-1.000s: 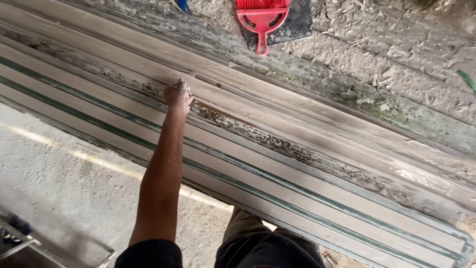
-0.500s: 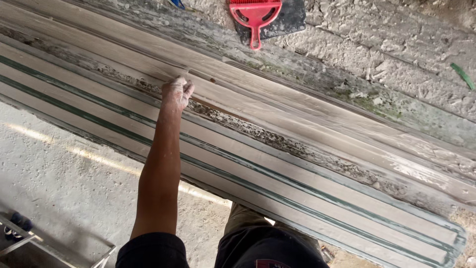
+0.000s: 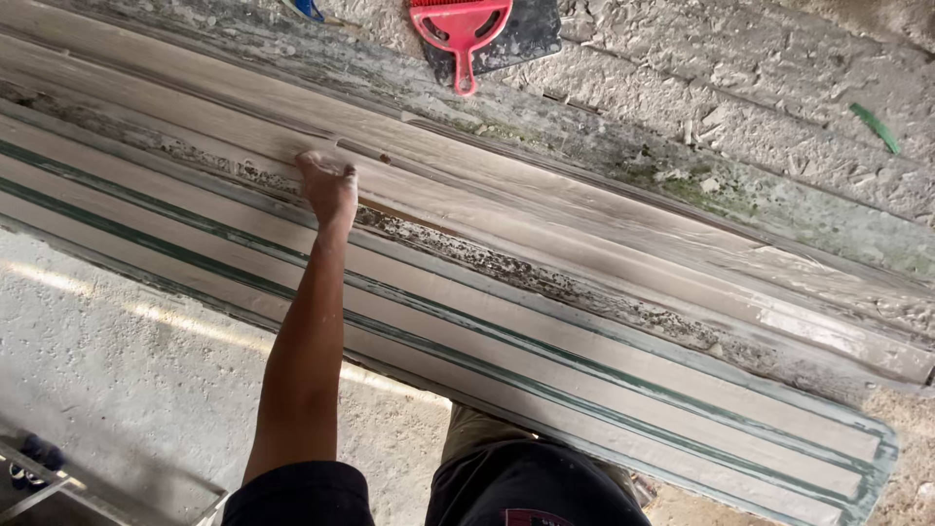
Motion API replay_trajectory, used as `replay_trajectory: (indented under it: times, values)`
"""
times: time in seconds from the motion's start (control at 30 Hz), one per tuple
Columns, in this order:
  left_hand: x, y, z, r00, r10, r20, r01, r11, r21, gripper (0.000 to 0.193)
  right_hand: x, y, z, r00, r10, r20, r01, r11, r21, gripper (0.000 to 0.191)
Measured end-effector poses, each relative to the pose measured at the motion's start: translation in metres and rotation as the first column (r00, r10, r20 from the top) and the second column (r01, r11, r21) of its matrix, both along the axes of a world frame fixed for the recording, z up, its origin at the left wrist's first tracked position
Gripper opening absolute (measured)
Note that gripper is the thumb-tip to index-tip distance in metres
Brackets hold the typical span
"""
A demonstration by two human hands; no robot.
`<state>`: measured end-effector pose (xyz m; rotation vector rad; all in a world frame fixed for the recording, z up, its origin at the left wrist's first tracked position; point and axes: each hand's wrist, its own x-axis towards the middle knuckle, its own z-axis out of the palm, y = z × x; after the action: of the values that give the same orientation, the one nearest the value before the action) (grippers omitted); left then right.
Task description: The person applies plaster by hand from a bowl onto long molded strips on a workbench, pressing and smoothing it into the grooves with their hands. They then use a flat float to spread and level the plaster along the mold surfaces, reloading plaster from the bowl as needed.
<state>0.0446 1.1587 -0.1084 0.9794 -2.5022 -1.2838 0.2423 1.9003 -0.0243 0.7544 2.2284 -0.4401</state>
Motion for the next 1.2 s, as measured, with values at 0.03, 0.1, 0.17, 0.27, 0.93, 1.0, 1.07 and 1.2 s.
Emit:
replay_trajectory:
  times: [0.03,0.1,0.17,0.27,0.93,1.0,1.07,1.2]
  values:
    - [0.005,0.002,-0.004,0.997,-0.065,-0.031,0.061,0.99,-0.126,0.061,-0.001,0.0,-0.001,1.0,0.002,0.0,-0.002,1.0,-0.004,0.035]
    - [0.015,0.008,-0.014,0.976,-0.207,-0.069,0.167,0.913,-0.373,0.055,0.001,0.003,-0.006,1.0,0.004,-0.001,-0.004,1.0,-0.005,0.035]
    - [0.024,0.014,-0.023,0.976,-0.218,-0.022,0.19,0.89,-0.414,0.049,0.005,0.01,-0.012,1.0,0.007,0.002,-0.007,1.0,-0.006,0.036]
    - [0.039,0.036,-0.033,0.964,-0.261,-0.041,0.184,0.775,-0.605,0.034,0.011,0.024,-0.025,1.0,0.016,-0.007,-0.016,1.0,-0.015,0.036]
    - [0.137,0.31,-0.037,0.467,-0.883,-0.039,0.706,0.399,-0.585,0.016,0.044,0.085,-0.031,0.966,0.099,-0.239,-0.142,0.975,-0.172,0.04]
    - [0.145,0.338,-0.04,0.411,-0.909,-0.067,0.724,0.37,-0.582,0.014,0.049,0.092,-0.033,0.954,0.135,-0.268,-0.188,0.965,-0.182,0.038]
    - [0.154,0.366,-0.045,0.373,-0.926,-0.055,0.755,0.337,-0.563,0.014,0.056,0.098,-0.036,0.958,0.154,-0.241,-0.194,0.969,-0.153,0.035]
    - [0.17,0.425,-0.049,0.271,-0.961,-0.054,0.804,0.256,-0.537,0.013,0.069,0.113,-0.046,0.95,0.171,-0.262,-0.208,0.971,-0.117,0.034]
